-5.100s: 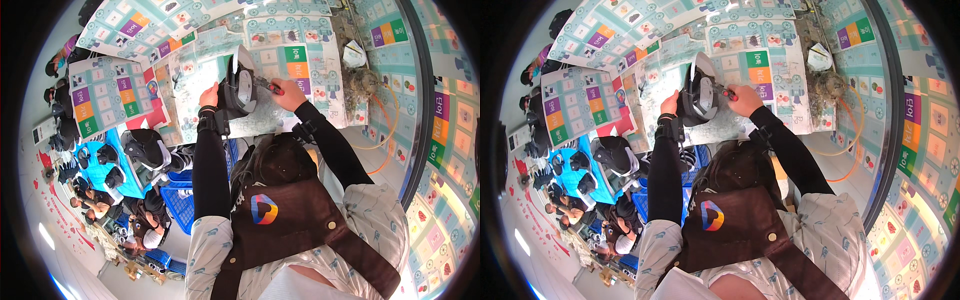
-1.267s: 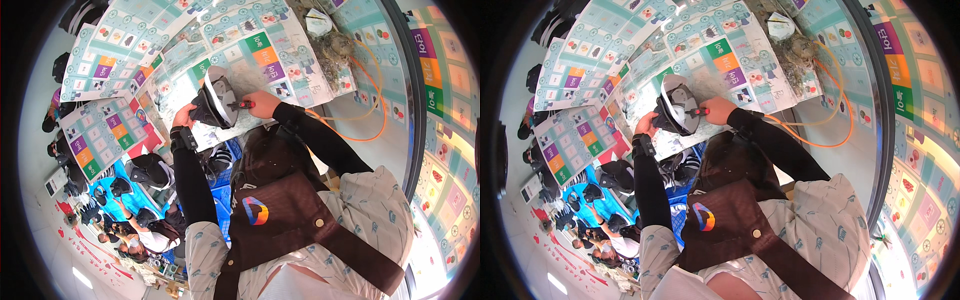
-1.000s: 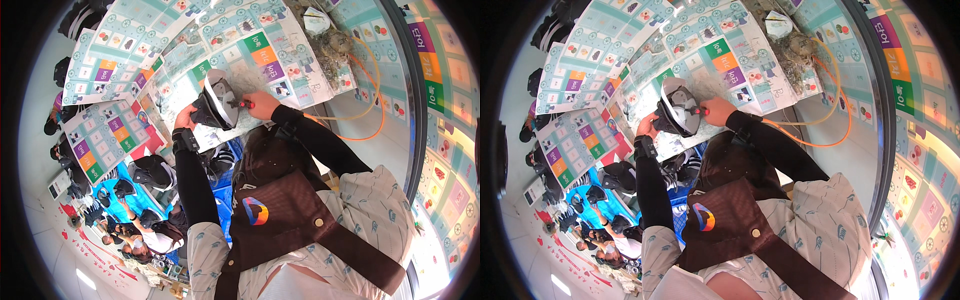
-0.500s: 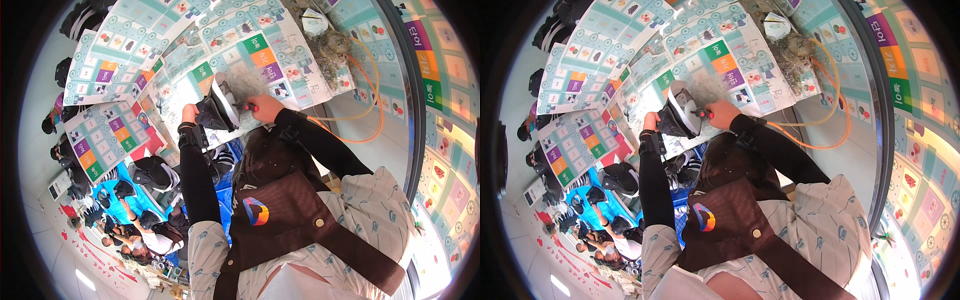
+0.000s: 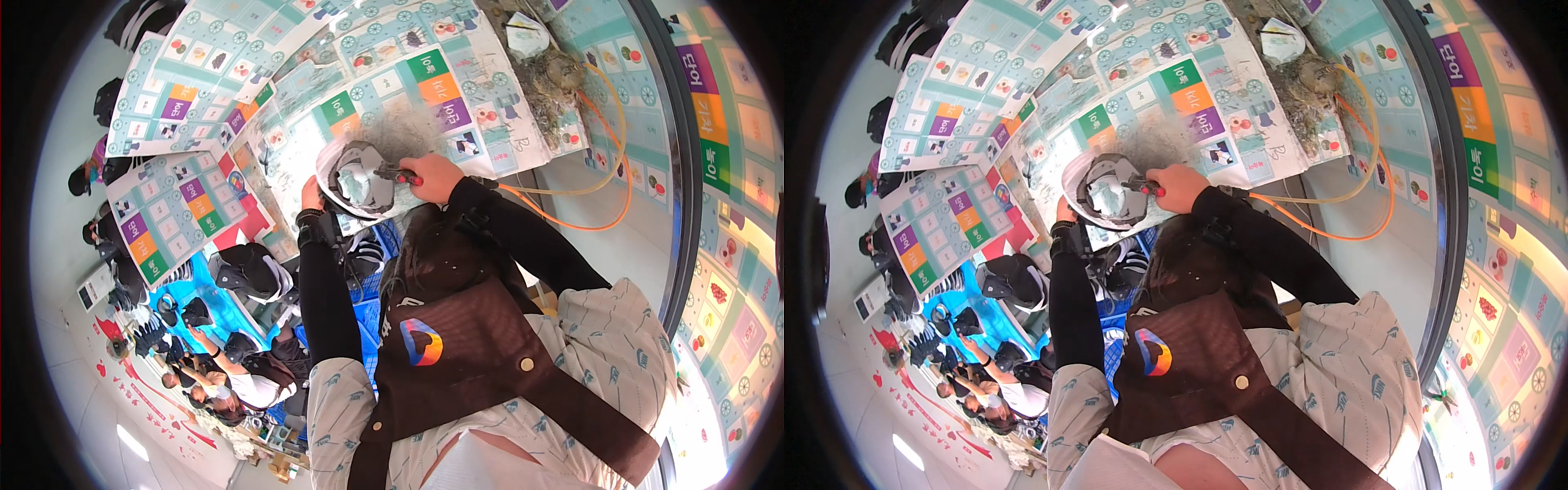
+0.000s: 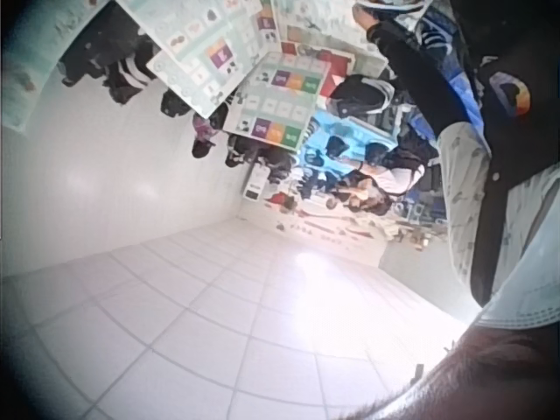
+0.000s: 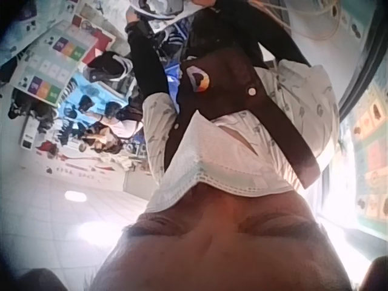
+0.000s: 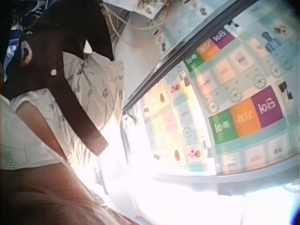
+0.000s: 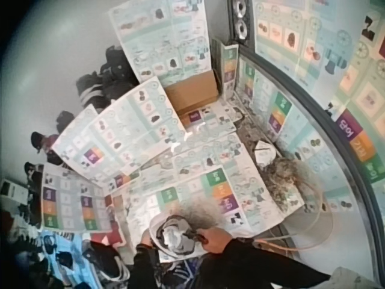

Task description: Inspecting and cleaning shoe components at a quality control station.

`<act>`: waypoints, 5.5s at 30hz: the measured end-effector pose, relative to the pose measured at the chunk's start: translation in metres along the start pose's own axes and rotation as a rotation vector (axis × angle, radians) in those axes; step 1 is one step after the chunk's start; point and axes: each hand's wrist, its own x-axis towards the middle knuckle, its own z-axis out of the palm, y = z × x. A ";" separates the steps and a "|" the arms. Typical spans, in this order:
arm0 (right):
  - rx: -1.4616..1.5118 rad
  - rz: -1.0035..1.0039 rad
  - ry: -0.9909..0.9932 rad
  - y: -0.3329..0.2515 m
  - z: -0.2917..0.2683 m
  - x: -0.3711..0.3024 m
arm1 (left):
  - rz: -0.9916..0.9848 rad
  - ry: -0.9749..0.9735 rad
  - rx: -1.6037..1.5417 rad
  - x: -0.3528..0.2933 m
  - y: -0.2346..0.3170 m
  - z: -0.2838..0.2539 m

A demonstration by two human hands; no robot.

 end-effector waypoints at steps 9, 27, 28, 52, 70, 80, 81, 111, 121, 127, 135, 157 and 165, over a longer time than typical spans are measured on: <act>-0.035 0.001 -0.086 -0.004 0.012 0.005 | -0.071 0.104 -0.035 -0.009 -0.004 -0.002; 0.178 0.105 -0.060 -0.019 -0.036 -0.008 | -0.077 -0.002 -0.360 -0.011 0.055 0.011; 0.142 0.062 -0.012 -0.018 -0.032 -0.004 | -0.087 0.071 -0.174 -0.007 0.047 0.006; -0.040 0.035 0.060 -0.003 0.010 0.020 | 0.013 0.156 0.193 -0.009 0.017 -0.001; -0.058 0.033 -0.082 0.003 0.026 0.018 | 0.027 0.151 0.233 -0.013 0.018 -0.001; 0.051 0.064 0.023 -0.003 0.014 0.019 | -0.004 0.143 0.190 -0.017 0.017 -0.002; 0.037 0.069 0.017 -0.002 0.013 0.019 | -0.006 0.145 0.181 -0.016 0.017 -0.001; -0.015 0.034 -0.023 0.010 0.028 0.012 | 0.026 0.158 0.115 -0.019 0.009 -0.003; -0.068 0.061 0.030 -0.003 0.023 0.004 | -0.019 0.161 0.218 -0.021 0.004 -0.006; -0.128 0.028 0.072 0.001 0.025 0.005 | 0.009 0.158 0.284 -0.018 0.000 -0.011; 0.002 0.014 0.011 0.018 0.040 0.002 | 0.014 0.150 0.276 -0.017 -0.005 -0.015; 0.124 0.163 -0.277 -0.002 0.025 0.004 | 0.014 0.026 0.215 -0.024 0.020 -0.013; 0.553 0.209 -0.180 -0.005 -0.015 -0.002 | 0.225 -0.129 -0.312 -0.015 0.050 -0.005</act>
